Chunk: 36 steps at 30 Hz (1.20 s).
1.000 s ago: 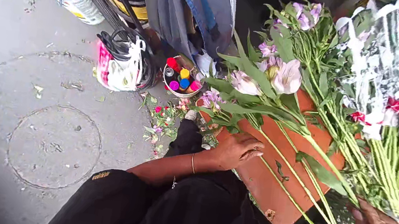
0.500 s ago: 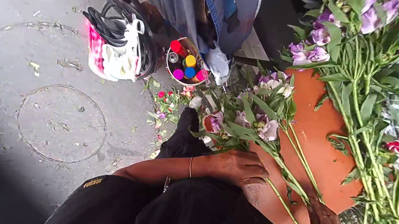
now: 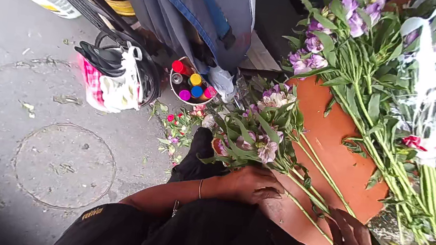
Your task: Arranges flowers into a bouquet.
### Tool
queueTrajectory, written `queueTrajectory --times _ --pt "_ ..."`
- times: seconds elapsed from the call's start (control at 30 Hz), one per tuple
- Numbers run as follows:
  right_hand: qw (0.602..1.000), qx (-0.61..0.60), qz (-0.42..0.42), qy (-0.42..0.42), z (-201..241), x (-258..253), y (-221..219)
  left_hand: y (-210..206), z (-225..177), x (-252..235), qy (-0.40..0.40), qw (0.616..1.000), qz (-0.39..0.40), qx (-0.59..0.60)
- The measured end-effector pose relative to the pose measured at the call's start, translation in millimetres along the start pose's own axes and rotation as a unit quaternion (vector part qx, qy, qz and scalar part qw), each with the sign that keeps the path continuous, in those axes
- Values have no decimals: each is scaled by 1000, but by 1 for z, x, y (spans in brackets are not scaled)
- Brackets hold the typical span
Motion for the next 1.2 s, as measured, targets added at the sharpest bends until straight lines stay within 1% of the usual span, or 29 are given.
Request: queueTrajectory --times 0.03,0.1,0.17,0.23,0.33,0.4,0.47,0.53,0.6,0.73,0.77,0.83,0.87,0.93,0.97,1.03,1.07,1.13,1.17,1.2 --pt "1000 0 -2 10 0 -4 6 2 2 -1 27 999 7 36" --pt "999 12 -33 31 -4 -19 24 4 4 -4 71 992 35 99" --pt "995 19 -83 45 -12 -48 44 3 3 -4 96 982 67 150" --pt "992 17 -120 38 -26 -85 54 0 0 -2 104 974 97 178" --pt "992 14 -127 -4 -60 -143 40 -3 -4 0 106 971 129 172" --pt "993 25 -105 -42 -82 -175 23 -4 -11 1 102 972 144 157" --pt "994 35 -82 -58 -90 -195 12 -4 -18 2 100 973 159 131" --pt "993 66 -96 -29 -83 -201 16 -3 -24 4 103 975 171 102" --pt "984 88 -155 4 -72 -195 36 -3 -29 5 107 975 175 89" --pt "967 68 -243 -30 -55 -179 98 -6 -42 1 111 976 174 73" --pt "960 79 -267 -20 -46 -174 113 -7 -46 -3 113 977 167 75" --pt "950 93 -297 18 -19 -164 141 -5 -56 -18 114 981 132 82" --pt "947 102 -303 35 -1 -157 152 -3 -61 -30 112 985 98 88" --pt "939 138 -305 72 38 -139 164 7 -73 -61 108 987 7 123" --pt "936 151 -303 93 58 -127 164 14 -77 -78 109 980 -48 157" --pt "926 170 -309 135 90 -101 158 27 -82 -108 123 951 -161 233" --pt "921 171 -314 155 102 -89 155 31 -84 -121 125 934 -205 264" --pt "922 157 -308 172 111 -72 151 34 -83 -136 129 901 -266 318" --pt "930 140 -297 167 109 -67 150 31 -83 -137 132 888 -284 336" --pt "941 120 -279 152 106 -63 152 25 -85 -138 129 883 -283 352"
Point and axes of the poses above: each hand's wrist, its own x-axis away from the middle knuckle, its own y-axis out of the back of the hand, z = x × y, the point moved 9 cm from there along -x, towards the middle knuckle, and after that the axes turned 7 degrees about -x, right-handed, at the moved point
